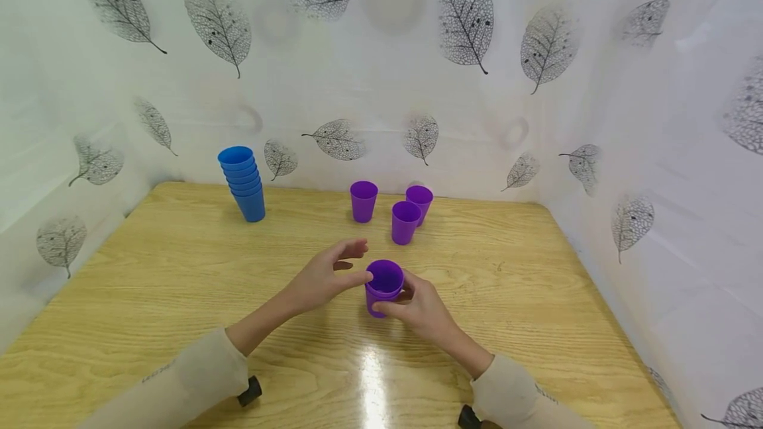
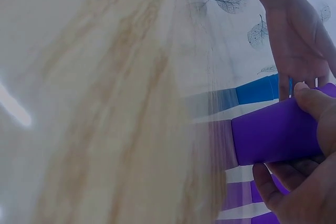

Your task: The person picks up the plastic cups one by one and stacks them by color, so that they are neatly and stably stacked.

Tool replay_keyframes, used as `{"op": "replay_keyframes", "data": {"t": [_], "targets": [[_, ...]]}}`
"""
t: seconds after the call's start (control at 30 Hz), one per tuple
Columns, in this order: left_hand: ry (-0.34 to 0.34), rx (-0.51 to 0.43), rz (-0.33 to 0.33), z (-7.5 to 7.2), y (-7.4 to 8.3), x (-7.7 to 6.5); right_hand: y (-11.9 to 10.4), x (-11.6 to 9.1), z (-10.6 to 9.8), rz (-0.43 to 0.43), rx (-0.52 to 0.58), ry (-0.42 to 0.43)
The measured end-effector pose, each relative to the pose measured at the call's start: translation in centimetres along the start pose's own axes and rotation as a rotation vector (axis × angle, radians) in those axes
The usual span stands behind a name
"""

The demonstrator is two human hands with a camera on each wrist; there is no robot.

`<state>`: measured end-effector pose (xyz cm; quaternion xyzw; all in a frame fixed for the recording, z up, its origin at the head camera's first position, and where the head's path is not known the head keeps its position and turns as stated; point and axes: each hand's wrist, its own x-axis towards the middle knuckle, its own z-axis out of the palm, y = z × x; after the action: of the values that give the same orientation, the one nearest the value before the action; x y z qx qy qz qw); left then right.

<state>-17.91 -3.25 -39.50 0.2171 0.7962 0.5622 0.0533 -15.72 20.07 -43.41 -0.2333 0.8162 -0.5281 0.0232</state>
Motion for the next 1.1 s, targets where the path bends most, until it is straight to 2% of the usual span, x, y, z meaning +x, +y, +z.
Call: {"op": "replay_keyframes", "data": {"t": [0.37,0.7,0.87,1.1], "targets": [[0.148,0.02,-0.051,-3.3,-2.2,3.6,-0.1,0.2,0.0,0.005,0.022,-0.016],[0.2,0.028,-0.11,-5.2,-3.7,6.7,-0.1,0.2,0.1,-0.006,0.021,-0.013],[0.219,0.028,-0.121,-5.8,-4.0,8.3,0.0,0.2,0.1,-0.022,0.026,-0.009],[0.245,0.015,-0.154,-5.9,-4.8,10.3,0.1,0.2,0.0,-0.026,0.018,-0.008]]}}
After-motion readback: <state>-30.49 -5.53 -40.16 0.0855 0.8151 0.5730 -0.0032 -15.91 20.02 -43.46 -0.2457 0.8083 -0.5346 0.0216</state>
